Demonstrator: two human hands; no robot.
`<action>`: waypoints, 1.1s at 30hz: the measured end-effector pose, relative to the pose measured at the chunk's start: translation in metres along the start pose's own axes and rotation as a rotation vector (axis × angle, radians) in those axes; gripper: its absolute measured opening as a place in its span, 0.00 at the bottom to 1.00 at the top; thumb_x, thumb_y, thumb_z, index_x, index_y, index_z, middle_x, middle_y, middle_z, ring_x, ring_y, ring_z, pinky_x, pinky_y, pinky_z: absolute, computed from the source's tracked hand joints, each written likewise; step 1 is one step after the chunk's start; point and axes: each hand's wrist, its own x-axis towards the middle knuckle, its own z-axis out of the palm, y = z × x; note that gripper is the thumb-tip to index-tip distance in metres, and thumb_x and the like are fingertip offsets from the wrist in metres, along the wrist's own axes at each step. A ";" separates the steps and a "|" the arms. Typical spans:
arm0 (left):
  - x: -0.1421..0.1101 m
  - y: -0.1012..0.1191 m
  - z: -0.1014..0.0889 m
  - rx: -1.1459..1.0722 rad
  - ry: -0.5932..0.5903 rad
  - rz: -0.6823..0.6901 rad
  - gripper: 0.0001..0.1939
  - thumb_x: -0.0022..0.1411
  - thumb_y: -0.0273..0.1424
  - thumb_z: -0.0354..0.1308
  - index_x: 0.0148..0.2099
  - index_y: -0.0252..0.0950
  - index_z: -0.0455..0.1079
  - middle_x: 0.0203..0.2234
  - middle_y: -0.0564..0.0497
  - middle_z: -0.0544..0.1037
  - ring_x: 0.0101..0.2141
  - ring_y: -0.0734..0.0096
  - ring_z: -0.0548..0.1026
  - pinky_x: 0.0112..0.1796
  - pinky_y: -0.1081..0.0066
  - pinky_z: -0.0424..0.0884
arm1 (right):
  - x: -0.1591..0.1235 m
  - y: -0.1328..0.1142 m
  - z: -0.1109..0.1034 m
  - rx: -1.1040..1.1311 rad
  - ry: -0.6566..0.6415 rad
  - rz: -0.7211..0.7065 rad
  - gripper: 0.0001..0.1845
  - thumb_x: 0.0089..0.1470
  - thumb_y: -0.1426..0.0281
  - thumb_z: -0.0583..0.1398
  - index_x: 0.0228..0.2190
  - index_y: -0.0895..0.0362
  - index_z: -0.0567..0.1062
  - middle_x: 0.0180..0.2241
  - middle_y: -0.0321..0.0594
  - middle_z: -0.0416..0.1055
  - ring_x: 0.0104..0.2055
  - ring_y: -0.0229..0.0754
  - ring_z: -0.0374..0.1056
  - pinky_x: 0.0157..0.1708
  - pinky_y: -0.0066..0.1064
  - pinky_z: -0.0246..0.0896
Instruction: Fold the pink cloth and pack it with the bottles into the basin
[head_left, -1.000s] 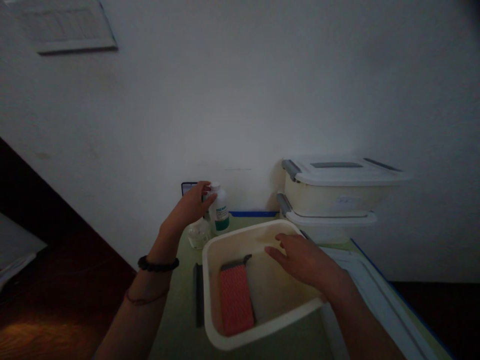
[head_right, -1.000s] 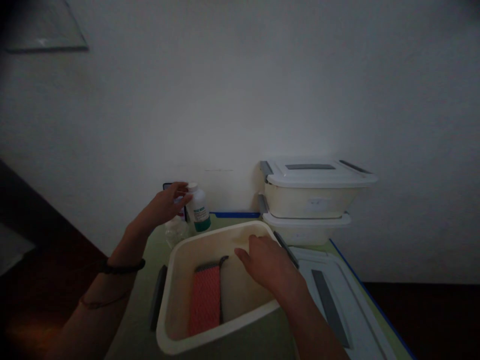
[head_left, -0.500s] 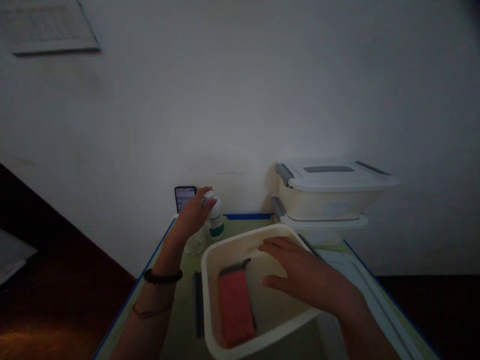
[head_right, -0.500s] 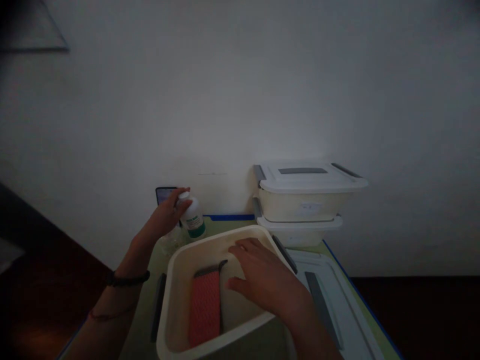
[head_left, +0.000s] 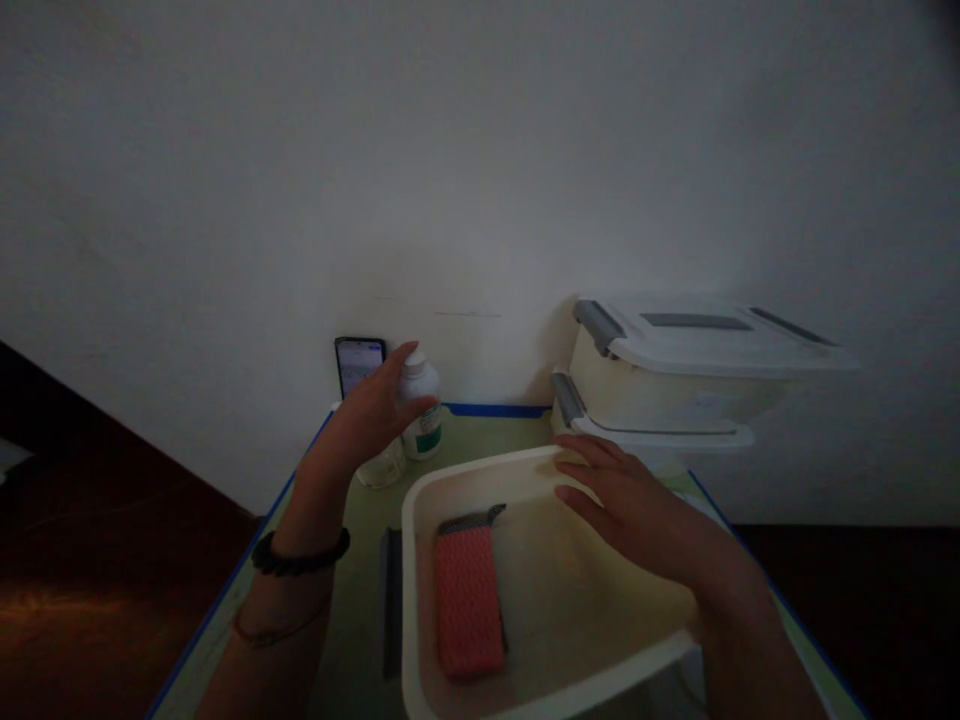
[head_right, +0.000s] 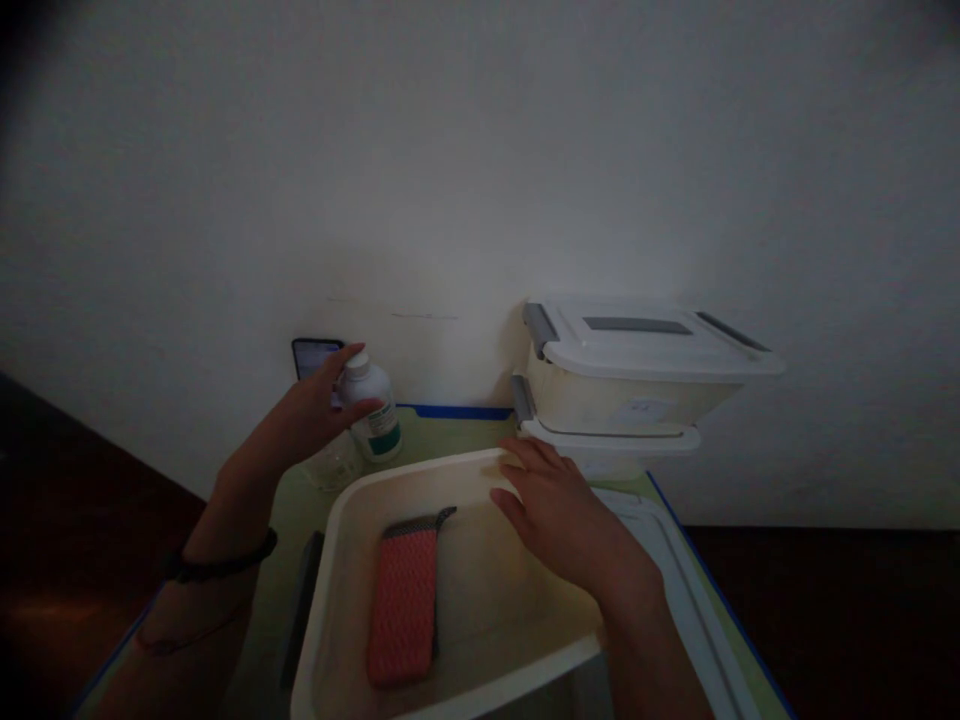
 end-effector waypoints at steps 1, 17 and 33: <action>-0.001 -0.002 -0.001 -0.004 -0.004 -0.010 0.38 0.54 0.40 0.58 0.63 0.33 0.48 0.52 0.37 0.68 0.48 0.53 0.71 0.45 0.58 0.68 | -0.001 -0.001 0.000 -0.005 0.006 0.013 0.20 0.58 0.66 0.50 0.46 0.61 0.73 0.56 0.50 0.63 0.61 0.50 0.53 0.58 0.48 0.49; -0.010 0.000 -0.003 -0.122 0.007 0.073 0.34 0.50 0.37 0.63 0.57 0.38 0.55 0.50 0.42 0.69 0.46 0.56 0.73 0.43 0.61 0.71 | 0.000 -0.010 0.010 -0.105 0.054 0.106 0.23 0.59 0.64 0.49 0.44 0.68 0.74 0.56 0.57 0.61 0.60 0.54 0.53 0.56 0.49 0.53; -0.023 0.045 -0.024 -0.101 0.427 0.201 0.31 0.51 0.38 0.64 0.55 0.42 0.55 0.51 0.47 0.69 0.52 0.58 0.66 0.49 0.61 0.69 | 0.000 -0.011 0.002 -0.077 0.004 0.087 0.24 0.58 0.64 0.52 0.49 0.67 0.70 0.56 0.57 0.60 0.61 0.53 0.51 0.58 0.46 0.50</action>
